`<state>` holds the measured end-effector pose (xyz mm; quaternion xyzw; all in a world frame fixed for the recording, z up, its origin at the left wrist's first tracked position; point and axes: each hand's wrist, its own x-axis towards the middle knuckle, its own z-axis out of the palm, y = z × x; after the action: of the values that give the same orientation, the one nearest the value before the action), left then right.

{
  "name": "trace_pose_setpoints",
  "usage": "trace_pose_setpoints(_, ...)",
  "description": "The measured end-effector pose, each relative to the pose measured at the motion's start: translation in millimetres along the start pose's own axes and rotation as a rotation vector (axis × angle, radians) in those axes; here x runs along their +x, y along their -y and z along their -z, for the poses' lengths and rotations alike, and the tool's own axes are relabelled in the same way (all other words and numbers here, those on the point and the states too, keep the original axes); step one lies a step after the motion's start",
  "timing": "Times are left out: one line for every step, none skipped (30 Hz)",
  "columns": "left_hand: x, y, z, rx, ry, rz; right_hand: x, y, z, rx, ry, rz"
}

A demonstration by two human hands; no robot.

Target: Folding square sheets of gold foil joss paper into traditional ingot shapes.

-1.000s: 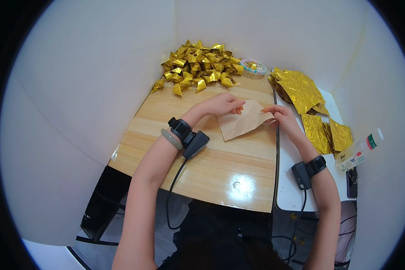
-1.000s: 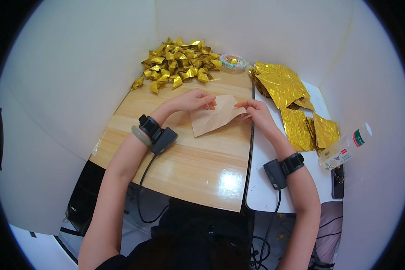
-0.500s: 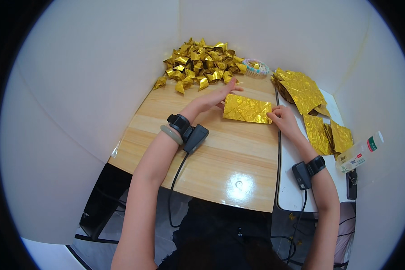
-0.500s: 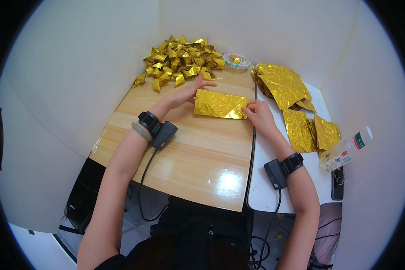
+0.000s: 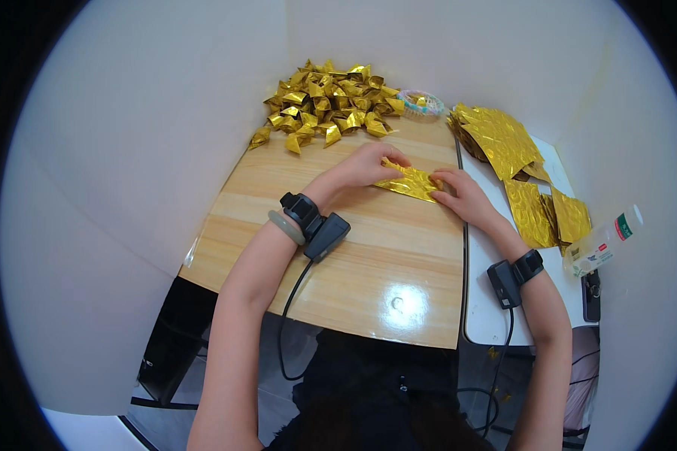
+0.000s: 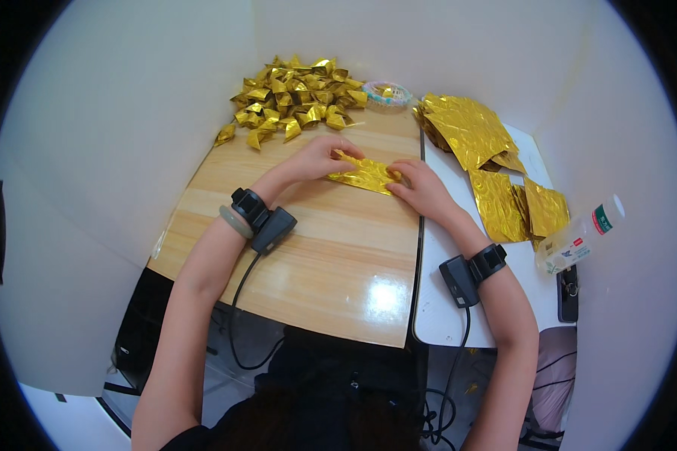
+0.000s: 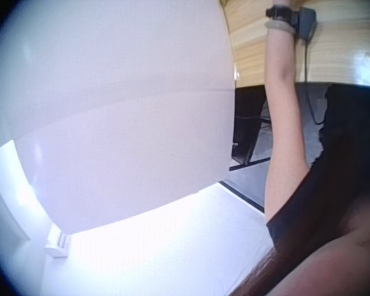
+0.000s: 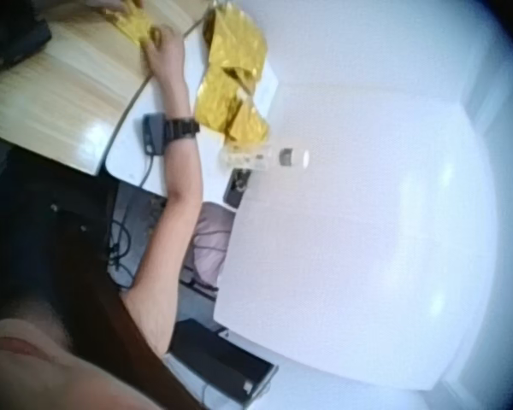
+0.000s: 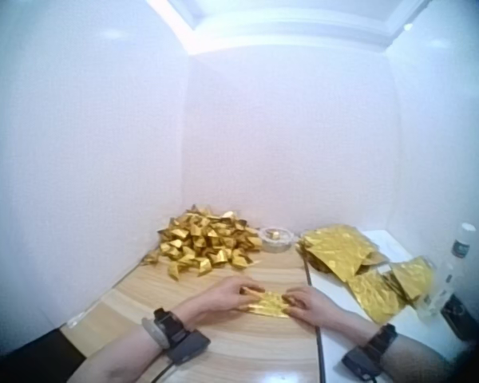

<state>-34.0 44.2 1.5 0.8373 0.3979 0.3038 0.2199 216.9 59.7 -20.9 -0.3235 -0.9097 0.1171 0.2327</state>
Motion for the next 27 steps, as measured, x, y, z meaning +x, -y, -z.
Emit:
trace_pose_setpoints(-2,-1,-2,-0.201,0.064,0.106,1,8,1,0.005,0.001,0.000)
trace_pose_setpoints(-5,1,-4,-0.200,0.066,0.111,2,16,3,0.022,0.032,0.026)
trace_pose_setpoints(-7,3,-6,-0.042,0.084,-0.027,3,23,4,0.039,0.063,0.053)
trace_pose_setpoints(-7,3,-8,0.116,0.101,-0.171,2,27,5,0.039,0.061,0.051)
trace_pose_setpoints(-7,3,-8,0.115,0.102,-0.172,1,30,6,0.003,0.029,0.083)
trace_pose_setpoints(-6,4,-8,0.089,0.099,-0.156,1,31,6,-0.034,-0.003,0.116)
trace_pose_setpoints(-5,4,-8,0.062,0.098,-0.140,0,30,6,-0.033,-0.004,0.114)
trace_pose_setpoints(-5,4,-7,0.063,0.099,-0.140,-1,29,5,-0.038,-0.035,0.144)
trace_pose_setpoints(-5,4,-7,0.017,0.127,-0.123,-2,28,5,-0.042,-0.066,0.175)
trace_pose_setpoints(-6,5,-7,-0.028,0.155,-0.104,-1,28,6,-0.041,-0.067,0.175)
trace_pose_setpoints(-6,5,-7,-0.027,0.155,-0.103,-1,29,7,-0.064,-0.030,0.159)
trace_pose_setpoints(-6,5,-6,-0.075,0.176,-0.076,0,29,9,-0.086,0.007,0.144)
trace_pose_setpoints(-7,4,-5,-0.123,0.196,-0.049,0,32,11,-0.085,0.007,0.145)
trace_pose_setpoints(-8,2,-5,-0.122,0.196,-0.048,-1,35,13,-0.102,0.011,0.142)
trace_pose_setpoints(-10,1,-6,-0.011,0.134,-0.106,-2,38,13,-0.118,0.016,0.139)
trace_pose_setpoints(-8,-2,-6,0.101,0.071,-0.169,-2,38,14,-0.123,0.012,0.140)
trace_pose_setpoints(-8,-4,-5,0.103,0.069,-0.174,-3,38,15,-0.113,0.013,0.120)
trace_pose_setpoints(-8,-6,-5,0.182,0.062,-0.164,-3,38,15,-0.104,0.013,0.100)
trace_pose_setpoints(-10,-7,-4,0.260,0.057,-0.149,-4,39,15,-0.105,0.012,0.100)
trace_pose_setpoints(-10,-8,-4,0.260,0.058,-0.151,-4,40,15,-0.117,-0.004,0.090)
trace_pose_setpoints(-9,-8,-3,0.264,0.085,-0.122,-5,41,15,-0.129,-0.020,0.079)
trace_pose_setpoints(-8,-7,0,0.271,0.108,-0.094,-5,43,16,-0.132,-0.023,0.082)
trace_pose_setpoints(-9,-5,0,0.274,0.105,-0.096,-5,46,16,-0.082,-0.001,0.060)
trace_pose_setpoints(-11,-4,0,0.292,0.078,-0.084,-4,48,17,-0.032,0.021,0.037)
trace_pose_setpoints(-12,-3,-3,0.304,0.056,-0.070,-5,48,17,-0.033,0.023,0.034)
trace_pose_setpoints(-11,-1,-4,0.301,0.058,-0.071,-6,47,16,-0.087,0.042,0.079)
trace_pose_setpoints(-9,1,-4,0.209,0.027,-0.055,-7,46,16,-0.141,0.061,0.125)
